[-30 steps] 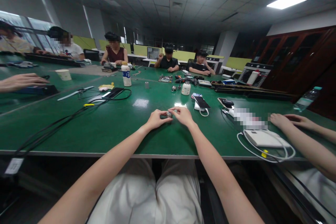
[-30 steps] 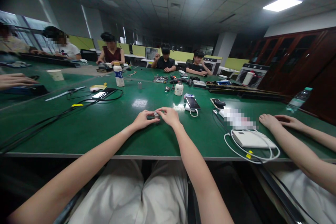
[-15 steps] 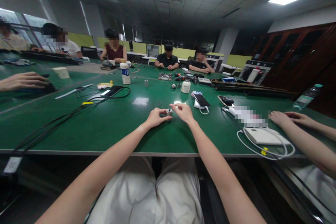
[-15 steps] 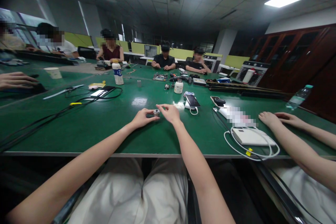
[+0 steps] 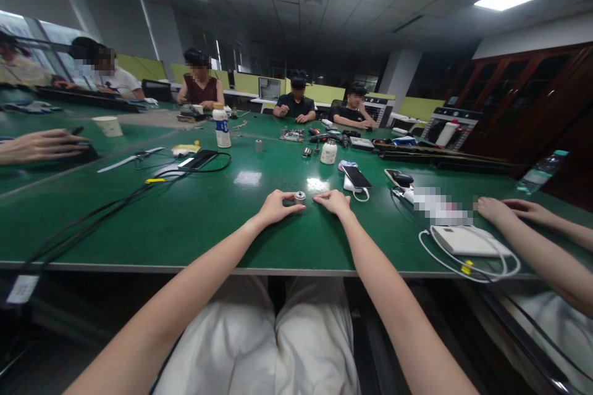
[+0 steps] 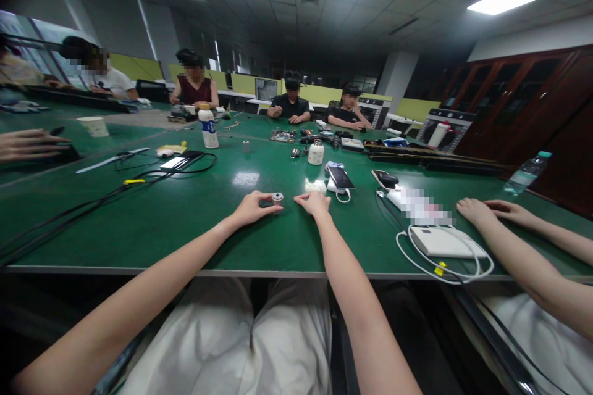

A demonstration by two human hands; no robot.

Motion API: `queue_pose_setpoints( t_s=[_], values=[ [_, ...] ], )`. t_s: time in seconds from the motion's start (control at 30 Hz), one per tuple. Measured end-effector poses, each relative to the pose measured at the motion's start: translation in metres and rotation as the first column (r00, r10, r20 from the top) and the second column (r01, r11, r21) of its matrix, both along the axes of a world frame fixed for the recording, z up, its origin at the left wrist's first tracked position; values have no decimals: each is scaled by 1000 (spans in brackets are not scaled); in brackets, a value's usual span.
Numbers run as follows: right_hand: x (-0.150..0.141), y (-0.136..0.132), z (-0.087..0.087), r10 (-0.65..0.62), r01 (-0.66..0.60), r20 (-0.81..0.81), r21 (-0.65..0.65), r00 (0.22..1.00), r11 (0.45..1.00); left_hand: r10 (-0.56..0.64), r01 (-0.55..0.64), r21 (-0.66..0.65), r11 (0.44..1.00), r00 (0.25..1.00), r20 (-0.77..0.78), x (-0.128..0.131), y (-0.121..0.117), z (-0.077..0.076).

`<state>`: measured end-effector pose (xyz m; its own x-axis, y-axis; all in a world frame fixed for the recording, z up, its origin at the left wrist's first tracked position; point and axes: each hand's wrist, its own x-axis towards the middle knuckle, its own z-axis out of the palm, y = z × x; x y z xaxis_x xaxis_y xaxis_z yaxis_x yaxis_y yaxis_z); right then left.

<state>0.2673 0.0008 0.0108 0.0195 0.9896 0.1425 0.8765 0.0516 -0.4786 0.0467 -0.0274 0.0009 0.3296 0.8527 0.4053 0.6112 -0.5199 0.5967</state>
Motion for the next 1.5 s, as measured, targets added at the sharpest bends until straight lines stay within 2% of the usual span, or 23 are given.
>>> queue_pose_setpoints(
  t_s=[0.1,0.23,0.33,0.43,0.53,0.8,0.87,0.97,1.07,1.17,1.33,1.43,1.5],
  values=[
    [4,2,-5,-11,10,-14,-91,1000,996,-14,14,-3,1000,1000,1,0,0,0],
    [-1,3,-2,-36,37,-162,3,986,999,-26,26,-8,1000,1000,-8,-1,1,-1],
    [-13,-2,4,99,-60,-252,157,963,986,-36,35,-15,999,999,-19,-2,2,-2],
    [-25,-10,10,250,-189,-206,277,946,942,-53,53,-17,998,999,-4,-3,3,-3],
    [-33,-17,12,298,-245,-140,303,944,921,-63,63,-15,998,998,8,-4,3,-4],
    [-36,-25,14,288,-270,-4,337,958,902,-68,68,-2,998,997,-26,-4,3,-3],
    [-37,-25,14,260,-229,-41,352,965,907,-56,56,-1,998,998,-32,-4,3,-3],
    [-36,-24,14,200,-117,-201,364,959,924,-37,37,-3,999,999,-38,-4,2,-3],
    [-33,-21,13,223,-96,-320,370,921,924,-20,20,-1,1000,999,-37,-3,1,-2],
    [-32,-20,11,281,-159,-324,357,903,921,-37,37,-3,999,999,-29,-3,0,-2],
    [-35,-18,6,361,-259,-244,367,900,893,-42,42,10,999,997,-58,-2,0,-1],
    [-33,-13,7,328,-212,-264,387,907,897,-26,27,10,1000,998,-60,-3,0,-1],
    [-27,-10,9,243,-128,-272,380,931,916,-25,26,14,1000,998,-58,-3,0,-1]
  ],
)
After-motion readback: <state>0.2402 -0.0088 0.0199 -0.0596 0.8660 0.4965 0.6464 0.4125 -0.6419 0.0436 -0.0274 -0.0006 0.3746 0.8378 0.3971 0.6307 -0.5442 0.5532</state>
